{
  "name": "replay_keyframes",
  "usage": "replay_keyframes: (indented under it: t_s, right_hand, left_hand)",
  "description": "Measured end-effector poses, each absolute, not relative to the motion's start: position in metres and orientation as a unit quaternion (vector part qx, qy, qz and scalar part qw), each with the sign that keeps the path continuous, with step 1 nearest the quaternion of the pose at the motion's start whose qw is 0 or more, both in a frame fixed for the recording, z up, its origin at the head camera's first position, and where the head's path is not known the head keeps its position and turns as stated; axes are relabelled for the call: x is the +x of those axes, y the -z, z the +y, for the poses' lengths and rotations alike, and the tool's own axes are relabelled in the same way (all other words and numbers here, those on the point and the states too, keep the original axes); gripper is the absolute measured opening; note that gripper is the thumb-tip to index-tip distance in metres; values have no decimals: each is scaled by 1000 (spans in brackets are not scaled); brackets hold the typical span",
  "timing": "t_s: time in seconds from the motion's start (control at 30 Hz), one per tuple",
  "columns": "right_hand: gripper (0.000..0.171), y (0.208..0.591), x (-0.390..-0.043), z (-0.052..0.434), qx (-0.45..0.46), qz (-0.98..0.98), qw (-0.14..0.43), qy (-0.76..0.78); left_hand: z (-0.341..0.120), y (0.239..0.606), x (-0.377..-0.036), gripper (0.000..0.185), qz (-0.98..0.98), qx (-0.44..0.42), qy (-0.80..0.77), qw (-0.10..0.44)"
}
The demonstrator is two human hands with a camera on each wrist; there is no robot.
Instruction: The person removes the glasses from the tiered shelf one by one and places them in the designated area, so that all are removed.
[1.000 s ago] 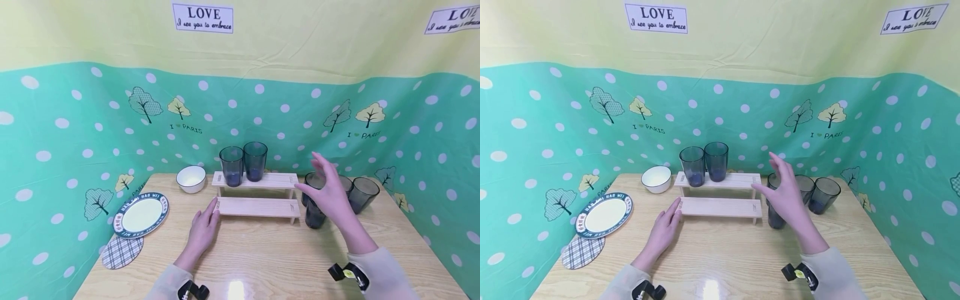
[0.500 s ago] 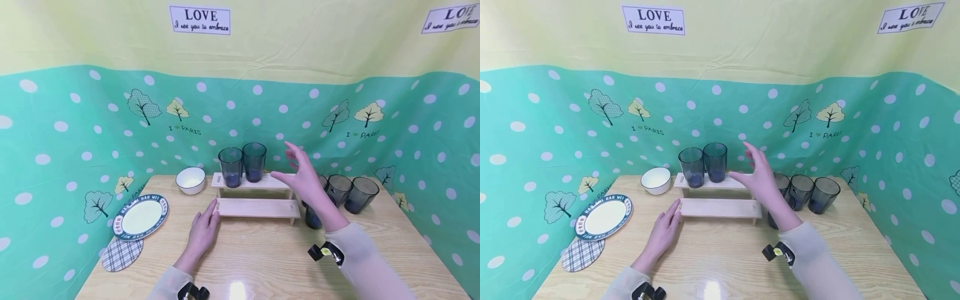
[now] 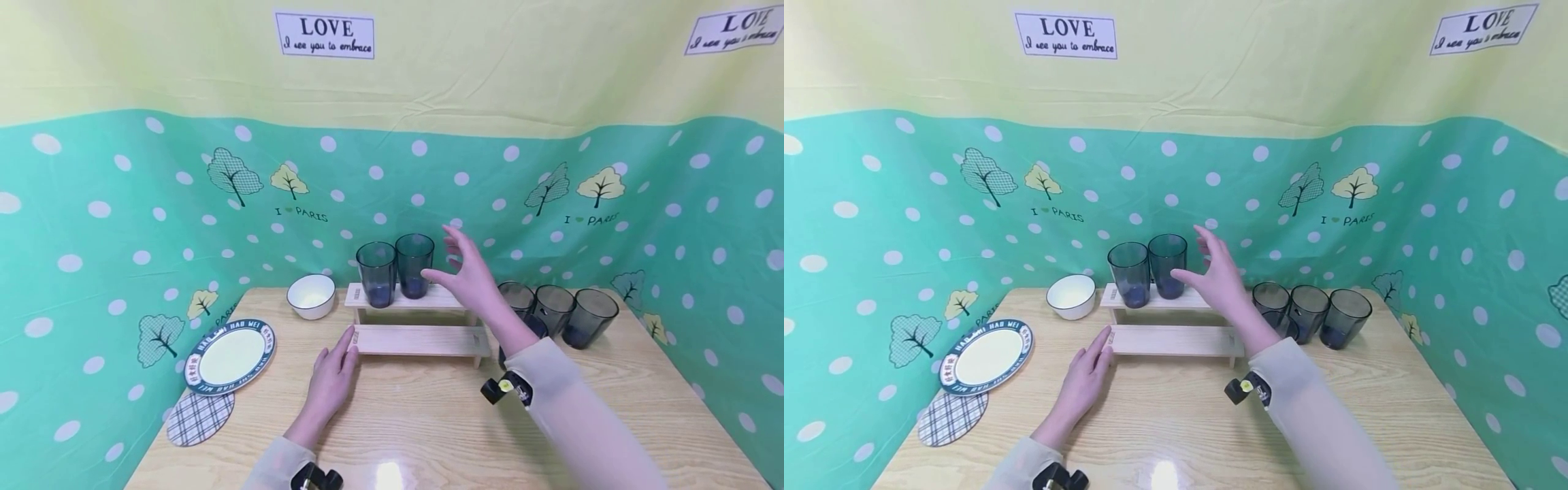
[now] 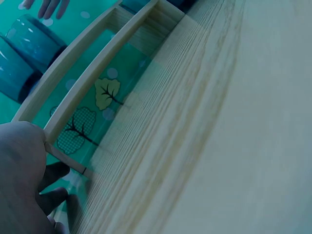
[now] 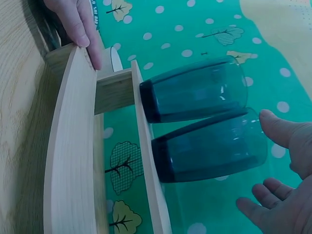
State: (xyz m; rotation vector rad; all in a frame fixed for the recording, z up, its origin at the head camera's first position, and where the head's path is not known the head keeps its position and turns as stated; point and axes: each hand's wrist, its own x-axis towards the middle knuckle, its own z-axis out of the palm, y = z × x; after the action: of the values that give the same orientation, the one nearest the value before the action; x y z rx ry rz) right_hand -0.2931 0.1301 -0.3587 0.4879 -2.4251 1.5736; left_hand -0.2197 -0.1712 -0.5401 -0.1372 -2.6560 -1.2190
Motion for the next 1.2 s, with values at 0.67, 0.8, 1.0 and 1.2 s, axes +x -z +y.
replay_keyframes:
  t_s: [0.67, 0.8, 1.0, 1.2]
  right_hand:
    - [98, 370, -315, 104, 144, -835, 66, -526]
    - [99, 372, -316, 102, 144, -841, 59, -519]
    - [99, 377, -320, 99, 144, -844, 61, -514]
    - [99, 379, -320, 96, 142, -847, 60, -509]
  left_hand:
    - [-172, 539, -218, 53, -902, -48, 415, 110]
    - [-172, 540, -218, 53, -902, -46, 415, 109]
    - [-172, 540, -219, 54, -901, -44, 417, 108]
    - [-172, 540, -219, 54, -901, -42, 417, 111]
